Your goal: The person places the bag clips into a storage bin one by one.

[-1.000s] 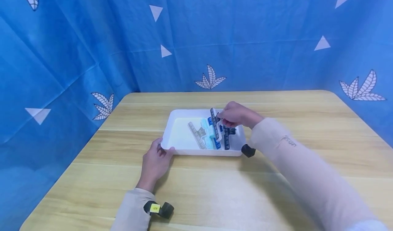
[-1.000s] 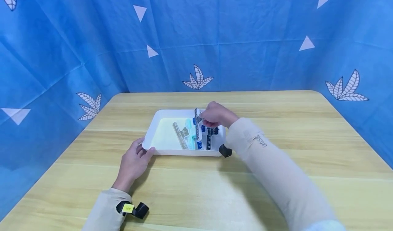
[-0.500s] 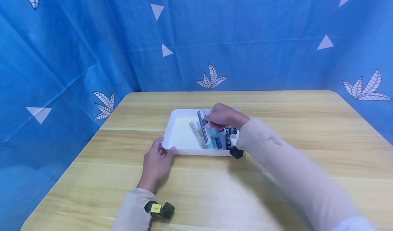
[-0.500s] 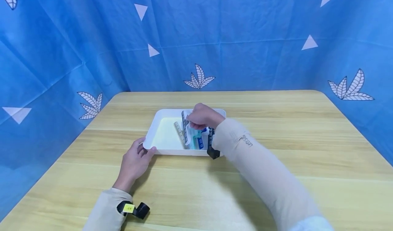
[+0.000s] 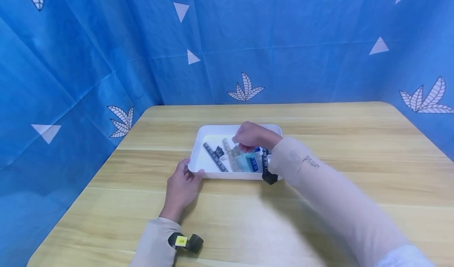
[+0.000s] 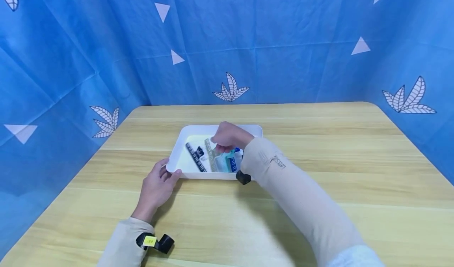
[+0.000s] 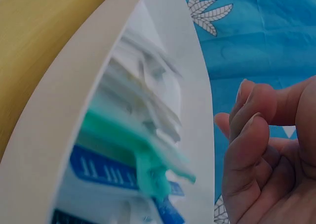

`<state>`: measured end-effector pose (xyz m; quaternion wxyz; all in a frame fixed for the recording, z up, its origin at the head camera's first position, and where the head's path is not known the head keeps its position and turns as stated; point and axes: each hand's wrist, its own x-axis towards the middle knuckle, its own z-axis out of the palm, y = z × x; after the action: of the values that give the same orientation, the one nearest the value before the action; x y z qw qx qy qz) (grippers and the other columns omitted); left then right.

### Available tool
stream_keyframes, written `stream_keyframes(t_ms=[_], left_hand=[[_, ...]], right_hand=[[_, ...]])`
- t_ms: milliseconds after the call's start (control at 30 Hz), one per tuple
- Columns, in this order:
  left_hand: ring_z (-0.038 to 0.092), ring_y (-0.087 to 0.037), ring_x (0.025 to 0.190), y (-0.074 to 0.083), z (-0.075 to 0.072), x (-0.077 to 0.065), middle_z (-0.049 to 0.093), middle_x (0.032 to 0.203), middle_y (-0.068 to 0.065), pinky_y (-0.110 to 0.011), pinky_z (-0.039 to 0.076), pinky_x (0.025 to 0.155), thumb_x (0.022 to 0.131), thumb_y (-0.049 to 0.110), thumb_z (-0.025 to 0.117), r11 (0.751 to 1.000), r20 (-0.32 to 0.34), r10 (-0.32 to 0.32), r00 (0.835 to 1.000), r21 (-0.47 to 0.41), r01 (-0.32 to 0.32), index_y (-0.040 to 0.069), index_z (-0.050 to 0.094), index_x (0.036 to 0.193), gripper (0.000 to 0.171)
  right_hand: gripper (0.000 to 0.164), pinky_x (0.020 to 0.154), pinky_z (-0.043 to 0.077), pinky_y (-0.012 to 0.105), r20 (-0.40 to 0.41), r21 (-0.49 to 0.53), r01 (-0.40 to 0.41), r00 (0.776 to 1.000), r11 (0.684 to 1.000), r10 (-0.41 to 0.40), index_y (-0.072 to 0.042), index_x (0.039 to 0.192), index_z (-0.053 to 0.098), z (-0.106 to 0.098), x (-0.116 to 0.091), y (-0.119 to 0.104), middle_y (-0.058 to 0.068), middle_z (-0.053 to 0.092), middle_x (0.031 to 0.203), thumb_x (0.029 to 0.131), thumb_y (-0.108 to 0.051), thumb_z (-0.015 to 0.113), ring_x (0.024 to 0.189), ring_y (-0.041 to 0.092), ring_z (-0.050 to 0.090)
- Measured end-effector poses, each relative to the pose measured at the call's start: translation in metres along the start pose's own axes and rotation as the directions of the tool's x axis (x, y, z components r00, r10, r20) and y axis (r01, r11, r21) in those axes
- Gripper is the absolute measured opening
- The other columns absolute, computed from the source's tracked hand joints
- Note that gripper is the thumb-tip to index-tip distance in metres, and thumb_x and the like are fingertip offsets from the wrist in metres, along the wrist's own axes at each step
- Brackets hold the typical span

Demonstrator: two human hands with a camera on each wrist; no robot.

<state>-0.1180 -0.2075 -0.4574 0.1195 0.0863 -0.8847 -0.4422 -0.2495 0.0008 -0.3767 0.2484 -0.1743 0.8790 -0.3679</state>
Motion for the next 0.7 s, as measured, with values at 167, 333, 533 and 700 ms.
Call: stream_keyframes(t_ms=[167,333,533,700], left_hand=[[0.049,-0.031,0.115,0.003,0.000,-0.001,0.045,0.133,-0.020,-0.039,0.045,0.092,0.086,0.030,0.062,1.000,0.007,-0.018,1.000,0.012,0.018,0.005,0.034,0.137,0.063],[0.048,-0.030,0.117,0.004,-0.001,0.003,0.045,0.134,-0.018,-0.039,0.044,0.093,0.087,0.031,0.061,0.999,0.021,-0.017,1.000,0.027,0.016,0.005,0.033,0.137,0.062],[0.050,-0.030,0.115,0.001,-0.001,0.007,0.046,0.132,-0.018,-0.038,0.045,0.092,0.086,0.029,0.062,1.000,-0.003,-0.005,1.000,0.027,0.005,0.005,0.035,0.135,0.060],[0.048,-0.032,0.117,0.006,-0.007,0.005,0.046,0.132,-0.018,-0.045,0.043,0.094,0.088,0.031,0.059,0.991,-0.067,0.039,0.997,0.131,-0.030,0.006,0.034,0.137,0.061]], right_hand=[[0.032,0.061,0.050,0.029,-0.069,-0.043,-0.014,0.998,0.999,0.011,-0.005,0.073,0.060,-0.005,-0.005,0.009,0.005,0.055,0.060,0.092,-0.028,0.051,0.053,0.017,0.052],[0.027,0.062,0.051,0.032,-0.258,-0.099,-0.008,0.966,0.995,-0.018,-0.007,0.093,0.061,-0.017,-0.016,0.026,0.007,0.059,0.074,0.090,-0.032,0.053,0.065,0.020,0.057],[0.030,0.051,0.046,0.027,-0.436,-0.192,0.027,0.893,0.981,-0.110,-0.008,0.082,0.058,-0.031,-0.037,0.060,0.006,0.056,0.074,0.090,-0.037,0.052,0.059,0.017,0.050],[0.038,0.053,0.045,0.029,-0.501,-0.276,0.036,0.847,0.960,-0.176,-0.006,0.085,0.059,-0.048,-0.074,0.086,0.007,0.057,0.070,0.091,-0.041,0.049,0.059,0.019,0.051]])
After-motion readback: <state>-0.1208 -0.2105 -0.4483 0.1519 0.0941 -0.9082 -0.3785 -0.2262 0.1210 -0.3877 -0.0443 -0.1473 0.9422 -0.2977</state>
